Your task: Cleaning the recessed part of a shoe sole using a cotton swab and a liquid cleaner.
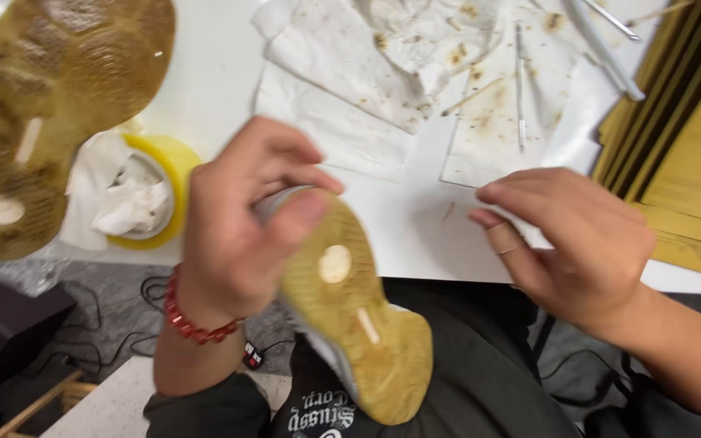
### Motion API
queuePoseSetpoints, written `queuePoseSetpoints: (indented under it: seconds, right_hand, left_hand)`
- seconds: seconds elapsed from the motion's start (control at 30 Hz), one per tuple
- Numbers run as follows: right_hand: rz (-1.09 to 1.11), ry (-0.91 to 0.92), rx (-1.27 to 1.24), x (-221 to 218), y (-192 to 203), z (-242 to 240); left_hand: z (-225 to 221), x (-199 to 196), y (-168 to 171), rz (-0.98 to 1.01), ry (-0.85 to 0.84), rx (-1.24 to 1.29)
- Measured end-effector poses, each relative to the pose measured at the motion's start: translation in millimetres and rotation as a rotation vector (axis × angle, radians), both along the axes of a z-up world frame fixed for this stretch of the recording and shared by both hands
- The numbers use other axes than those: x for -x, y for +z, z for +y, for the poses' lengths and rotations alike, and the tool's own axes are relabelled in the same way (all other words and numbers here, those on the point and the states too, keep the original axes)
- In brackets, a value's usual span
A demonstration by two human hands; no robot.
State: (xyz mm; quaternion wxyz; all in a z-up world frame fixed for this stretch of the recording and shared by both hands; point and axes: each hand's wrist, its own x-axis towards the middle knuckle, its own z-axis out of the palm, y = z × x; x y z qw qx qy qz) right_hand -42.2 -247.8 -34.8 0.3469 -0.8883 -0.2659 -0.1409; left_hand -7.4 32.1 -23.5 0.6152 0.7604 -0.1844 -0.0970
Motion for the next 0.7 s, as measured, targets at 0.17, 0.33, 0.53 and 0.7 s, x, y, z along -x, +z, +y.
queuePoseSetpoints:
  seconds: [0.17, 0.33, 0.53, 0.7]
  right_hand:
    - [-0.017, -0.335, -0.126, 45.0, -64.3, -53.2]
    - [-0.347, -0.29, -0.043, 124.9, -107.2, -85.4]
    - [-0.125, -0.71, -0.143, 171.0, -169.9, -66.6]
    - [0.18, -0.3, 0.023, 179.9, -169.3, -72.6]
  left_hand:
    - [24.9, 7.1, -18.2, 0.067, 0.076, 0.039]
    - [32.9, 5.4, -7.4, 0.066, 0.116, -0.026]
    - [19.7, 0.5, -3.0, 0.204, 0.067, -0.038]
    - [9.2, 3.8, -3.4, 0.18, 0.014, -0.062]
